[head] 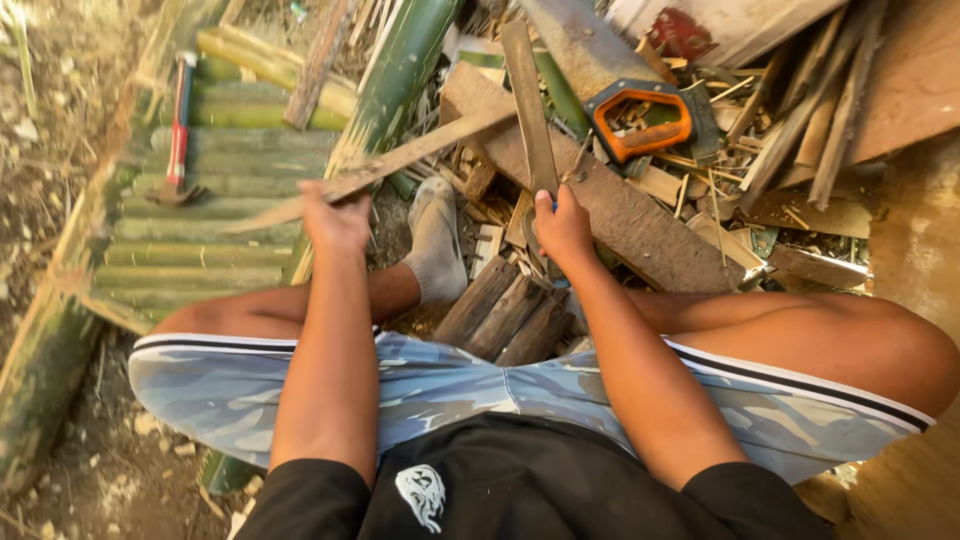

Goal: The person sits on the ground and uses a hand saw to cut a bamboo pole, then uses a knife to split and shape a bamboo piece, and finally uses a hammer to drive nails into the bamboo to attach it to a larger structure.

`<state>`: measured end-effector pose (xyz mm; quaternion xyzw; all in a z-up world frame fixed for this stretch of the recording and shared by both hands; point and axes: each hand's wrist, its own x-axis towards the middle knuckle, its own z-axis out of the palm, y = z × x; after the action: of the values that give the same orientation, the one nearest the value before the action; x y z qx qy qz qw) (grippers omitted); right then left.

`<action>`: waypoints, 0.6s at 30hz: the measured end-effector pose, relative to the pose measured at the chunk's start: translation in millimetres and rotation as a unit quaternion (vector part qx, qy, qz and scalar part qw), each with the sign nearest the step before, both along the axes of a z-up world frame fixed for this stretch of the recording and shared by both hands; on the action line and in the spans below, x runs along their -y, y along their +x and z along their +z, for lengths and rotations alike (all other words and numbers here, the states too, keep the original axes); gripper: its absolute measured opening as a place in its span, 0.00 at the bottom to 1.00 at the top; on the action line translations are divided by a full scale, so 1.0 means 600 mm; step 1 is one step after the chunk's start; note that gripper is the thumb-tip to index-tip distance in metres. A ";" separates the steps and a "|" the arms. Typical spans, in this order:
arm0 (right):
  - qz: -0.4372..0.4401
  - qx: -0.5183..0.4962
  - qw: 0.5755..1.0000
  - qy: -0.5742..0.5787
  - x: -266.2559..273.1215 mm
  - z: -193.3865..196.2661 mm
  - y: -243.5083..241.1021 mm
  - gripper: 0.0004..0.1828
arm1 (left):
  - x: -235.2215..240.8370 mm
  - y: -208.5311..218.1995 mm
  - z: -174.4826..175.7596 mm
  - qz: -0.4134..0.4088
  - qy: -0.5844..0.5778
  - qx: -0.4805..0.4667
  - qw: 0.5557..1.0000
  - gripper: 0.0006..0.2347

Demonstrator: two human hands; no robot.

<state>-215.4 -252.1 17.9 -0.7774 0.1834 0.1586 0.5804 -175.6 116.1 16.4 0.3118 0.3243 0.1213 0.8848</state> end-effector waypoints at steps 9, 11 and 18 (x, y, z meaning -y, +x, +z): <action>-0.017 0.000 0.998 0.054 -0.028 -0.032 0.004 0.15 | 0.176 0.031 0.043 -0.470 0.407 -0.158 0.768 0.10; -0.019 -0.007 0.998 0.057 -0.016 -0.048 -0.002 0.14 | 0.216 0.120 0.091 -0.527 0.516 -0.029 0.675 0.13; 0.061 0.056 0.975 -0.204 -0.002 -0.105 0.012 0.18 | 0.286 0.222 0.155 -0.396 0.592 0.251 0.655 0.10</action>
<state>-208.4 -250.9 -44.9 -0.8969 0.1313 0.1096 0.4078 -42.1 -55.6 109.5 0.8265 -0.2045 -0.0003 0.5245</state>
